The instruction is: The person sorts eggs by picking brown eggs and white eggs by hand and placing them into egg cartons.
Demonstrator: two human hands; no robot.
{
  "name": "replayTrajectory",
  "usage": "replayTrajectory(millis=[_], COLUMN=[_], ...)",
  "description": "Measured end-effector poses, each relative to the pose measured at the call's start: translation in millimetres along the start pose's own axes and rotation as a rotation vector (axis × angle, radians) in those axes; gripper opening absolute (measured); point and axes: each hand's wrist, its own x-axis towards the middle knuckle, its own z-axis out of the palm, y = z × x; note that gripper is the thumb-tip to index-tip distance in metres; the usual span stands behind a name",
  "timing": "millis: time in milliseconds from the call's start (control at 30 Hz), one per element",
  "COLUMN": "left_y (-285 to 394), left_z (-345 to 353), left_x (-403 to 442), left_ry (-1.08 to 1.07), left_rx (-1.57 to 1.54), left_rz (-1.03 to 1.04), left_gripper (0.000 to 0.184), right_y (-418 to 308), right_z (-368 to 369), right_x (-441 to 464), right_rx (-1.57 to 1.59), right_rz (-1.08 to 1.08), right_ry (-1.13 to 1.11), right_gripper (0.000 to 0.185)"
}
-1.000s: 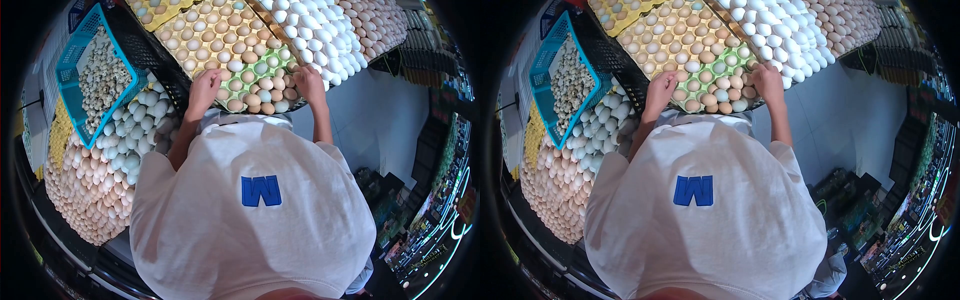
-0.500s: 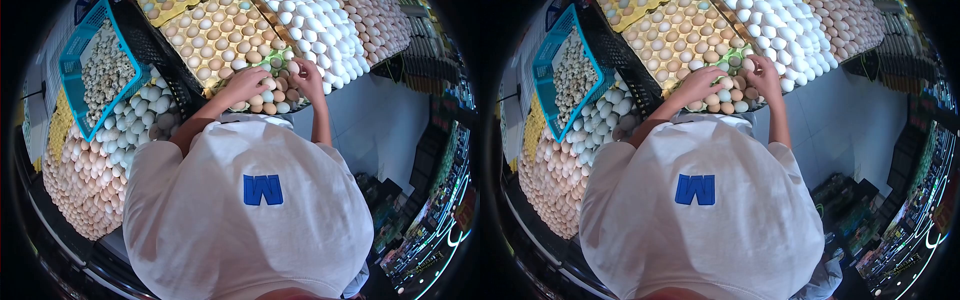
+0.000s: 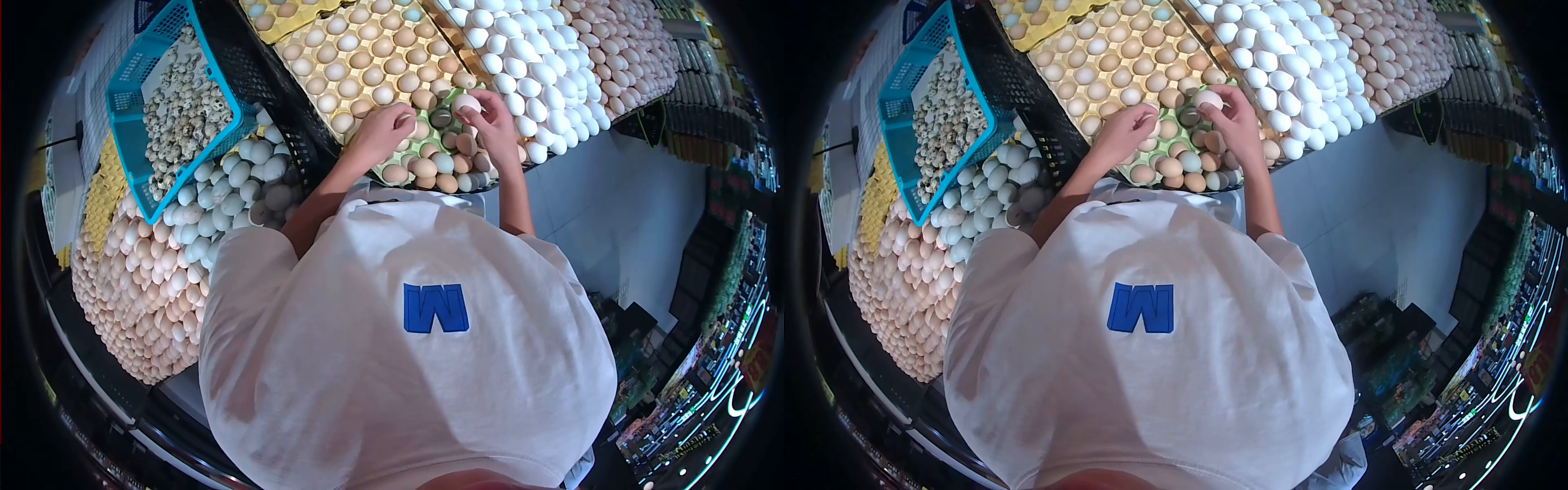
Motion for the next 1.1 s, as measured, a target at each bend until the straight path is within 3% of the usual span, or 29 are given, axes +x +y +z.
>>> replayTrajectory(millis=[200,300,567,733,900,933,1100], left_y=[-21,-20,-25,-28,-25,-26,-34], left_z=[-36,-27,-17,-20,-21,-22,-24], left_x=[-36,-41,-49,-47,-46,-46,-49], left_ry=[0.270,0.271,0.346,0.329,0.236,0.244,0.313], left_rx=[0.211,0.389,0.674,0.696,0.698,0.690,0.593], left_rz=[-0.079,-0.066,0.030,0.032,-0.142,-0.142,-0.034], left_gripper=[0.028,0.030,0.027,0.025,0.019,0.019,0.017], right_y=[15,15,37,22,12,8,-3], right_z=[-6,-2,-2,-5,-18,-18,-9], right_x=[17,17,6,15,44,48,69], right_rx=[-0.211,-0.386,-0.365,-0.464,-0.600,-0.661,-0.956], right_rz=[0.016,-0.080,-0.027,-0.034,-0.193,-0.289,-0.333], right_ry=[-0.043,-0.048,-0.007,0.031,0.146,0.148,0.221], right_gripper=[0.039,0.039,0.035,0.036,0.035,0.035,0.036])
